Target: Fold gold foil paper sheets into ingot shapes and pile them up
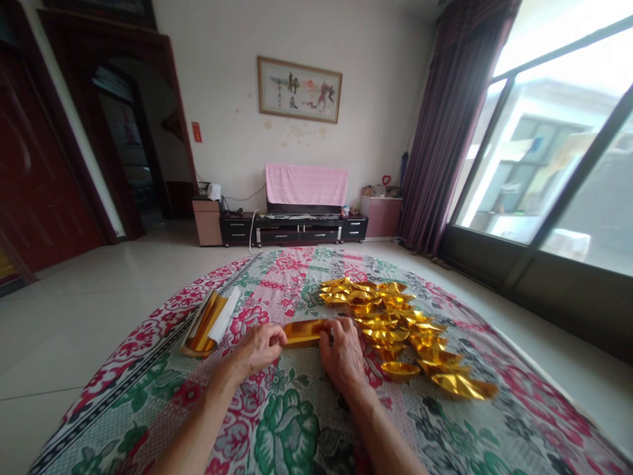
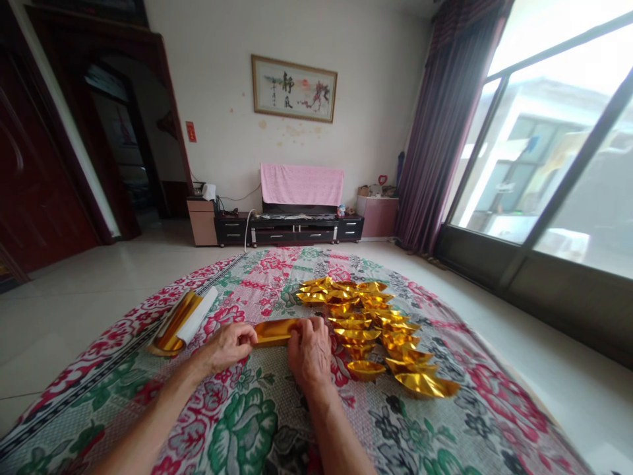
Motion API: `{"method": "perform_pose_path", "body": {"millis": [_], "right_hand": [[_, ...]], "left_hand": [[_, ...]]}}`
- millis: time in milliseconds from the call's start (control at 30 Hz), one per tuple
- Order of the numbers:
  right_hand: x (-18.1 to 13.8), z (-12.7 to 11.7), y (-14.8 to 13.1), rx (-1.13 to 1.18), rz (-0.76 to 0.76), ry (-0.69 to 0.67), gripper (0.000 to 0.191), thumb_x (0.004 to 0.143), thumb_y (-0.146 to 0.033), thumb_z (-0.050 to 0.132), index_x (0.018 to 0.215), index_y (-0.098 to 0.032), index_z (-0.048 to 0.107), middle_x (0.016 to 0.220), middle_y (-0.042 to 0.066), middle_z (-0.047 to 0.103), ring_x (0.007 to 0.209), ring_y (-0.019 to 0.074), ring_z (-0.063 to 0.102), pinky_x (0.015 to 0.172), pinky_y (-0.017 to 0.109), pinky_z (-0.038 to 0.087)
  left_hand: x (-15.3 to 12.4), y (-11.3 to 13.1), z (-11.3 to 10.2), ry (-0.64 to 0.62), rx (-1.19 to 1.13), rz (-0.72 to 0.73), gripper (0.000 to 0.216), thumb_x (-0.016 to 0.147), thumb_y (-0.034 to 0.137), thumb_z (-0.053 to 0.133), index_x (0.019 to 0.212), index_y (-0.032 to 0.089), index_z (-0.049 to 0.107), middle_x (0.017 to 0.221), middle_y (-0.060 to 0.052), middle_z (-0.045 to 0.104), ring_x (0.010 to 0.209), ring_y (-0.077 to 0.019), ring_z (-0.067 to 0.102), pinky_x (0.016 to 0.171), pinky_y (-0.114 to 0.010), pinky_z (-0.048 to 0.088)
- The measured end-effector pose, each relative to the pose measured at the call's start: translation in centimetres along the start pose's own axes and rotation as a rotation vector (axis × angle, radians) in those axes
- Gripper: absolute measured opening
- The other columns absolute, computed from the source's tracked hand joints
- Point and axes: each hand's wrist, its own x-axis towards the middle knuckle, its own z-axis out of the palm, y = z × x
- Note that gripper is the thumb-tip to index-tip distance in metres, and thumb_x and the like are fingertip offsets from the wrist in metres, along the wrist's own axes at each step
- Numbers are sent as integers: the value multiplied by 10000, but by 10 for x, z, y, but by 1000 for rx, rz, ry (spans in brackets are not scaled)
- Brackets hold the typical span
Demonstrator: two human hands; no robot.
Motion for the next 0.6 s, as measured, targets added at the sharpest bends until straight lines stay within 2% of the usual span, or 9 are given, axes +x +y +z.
{"method": "perform_pose_path", "body": {"millis": [200,433,600], "right_hand": [[1,1,2,62,-16,50,276,767,-161,453,1032,-173,528,1065,82,516,938,191,500,839,329,399],[1,-2,0,105,-34,-9,128,770,-172,469,821,-191,585,919,43,562,828,153,532,758,260,407],[1,0,1,211,-34,-30,132,794,-170,453,764,-190,580,815,27,565,745,135,535,697,230,403]], "left_hand": [[-1,-2,0,53,26,54,183,639,116,485,704,181,644,680,12,580,642,-104,506,610,-196,345],[-2,3,-2,125,-47,45,189,660,96,477,704,182,639,712,9,604,679,-111,529,664,-200,383],[3,-3,6,243,-219,-18,146,687,151,485,740,161,621,701,0,623,655,-116,564,628,-207,419]]}}
